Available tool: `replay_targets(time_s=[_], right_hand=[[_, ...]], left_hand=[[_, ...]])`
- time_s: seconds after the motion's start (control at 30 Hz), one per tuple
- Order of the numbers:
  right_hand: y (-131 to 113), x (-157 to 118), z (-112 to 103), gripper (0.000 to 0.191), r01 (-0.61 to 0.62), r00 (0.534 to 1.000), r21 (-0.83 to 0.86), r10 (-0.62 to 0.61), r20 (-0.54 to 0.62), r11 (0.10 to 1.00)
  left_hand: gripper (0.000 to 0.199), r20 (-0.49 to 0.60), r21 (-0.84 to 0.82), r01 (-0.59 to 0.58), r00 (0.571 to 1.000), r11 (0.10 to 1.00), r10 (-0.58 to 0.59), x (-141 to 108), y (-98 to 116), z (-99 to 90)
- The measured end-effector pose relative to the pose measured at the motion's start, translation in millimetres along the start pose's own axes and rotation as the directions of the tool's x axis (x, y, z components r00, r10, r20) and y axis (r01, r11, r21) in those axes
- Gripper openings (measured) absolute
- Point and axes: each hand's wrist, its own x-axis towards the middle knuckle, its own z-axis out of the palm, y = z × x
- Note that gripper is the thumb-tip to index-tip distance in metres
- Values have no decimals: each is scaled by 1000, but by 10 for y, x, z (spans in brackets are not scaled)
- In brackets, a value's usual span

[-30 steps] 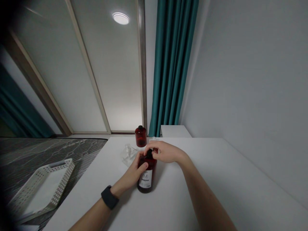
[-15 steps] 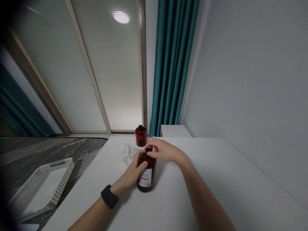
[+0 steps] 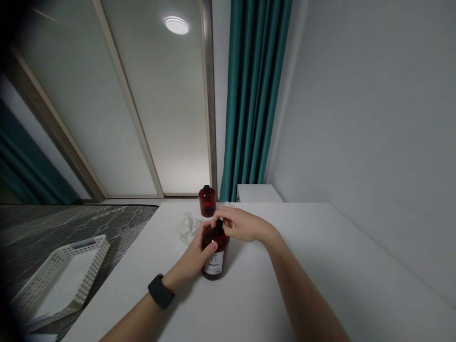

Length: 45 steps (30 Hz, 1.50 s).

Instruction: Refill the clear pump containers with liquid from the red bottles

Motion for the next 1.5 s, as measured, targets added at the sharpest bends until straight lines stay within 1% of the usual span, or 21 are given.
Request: replay_targets(time_s=[0.2, 0.37, 0.47, 0.57, 0.63, 0.7, 0.77, 0.9, 0.97, 1.07, 1.23, 1.33, 1.4, 1.5], right_hand=[[35, -7, 10, 27, -86, 994, 82, 90, -57, 993], [132, -74, 73, 17, -133, 982, 213, 158, -107, 968], [202, -144, 122, 17, -125, 972, 297, 177, -153, 946], [326, -225, 163, 21, -142, 952, 323, 219, -216, 936], [465, -284, 194, 24, -194, 921, 288, 275, -277, 938], [647, -347, 241, 27, -271, 872, 246, 345, -347, 931], [855, -413, 307, 27, -325, 830, 220, 389, -401, 920], [1237, -528, 471, 22, -461, 722, 138, 460, -517, 877], [1374, -561, 539, 17, -511, 692, 76, 461, -556, 856], [1506, -573, 603, 8, -543, 689, -11, 437, -578, 840], [1611, -557, 657, 25, -537, 709, -82, 397, -583, 840], [1636, -558, 677, 32, -530, 710, -92, 382, -591, 843], [1639, -565, 681, 36, -524, 703, -89, 371, -607, 847], [1601, -577, 672, 38, -507, 673, -76, 339, -657, 858]], left_hand=[[49, -36, 46, -10, 999, 999, 12, -13, -25, 4], [51, -74, 44, 34, 997, 998, -31, -24, -21, 19], [52, -78, 60, 31, 997, 998, -26, -28, -11, 21], [51, -89, 108, 19, 996, 994, -9, -30, -4, 16], [50, -96, 125, 17, 995, 992, -5, -30, 4, 14], [50, -95, 127, 20, 995, 992, -8, -29, 19, 17], [50, -94, 117, 32, 995, 993, -21, -28, 37, 23], [51, -100, 87, 68, 993, 994, -59, -26, 60, 33], [52, -98, 84, 76, 993, 994, -68, -26, 56, 31], [53, -88, 84, 73, 994, 994, -66, -22, 35, 26], [52, -69, 89, 68, 996, 994, -62, -17, -1, 22], [51, -62, 101, 59, 997, 993, -53, -21, -11, 20], [51, -64, 107, 56, 997, 993, -49, -25, -9, 17], [51, -65, 108, 53, 997, 993, -47, -26, 1, 14]])
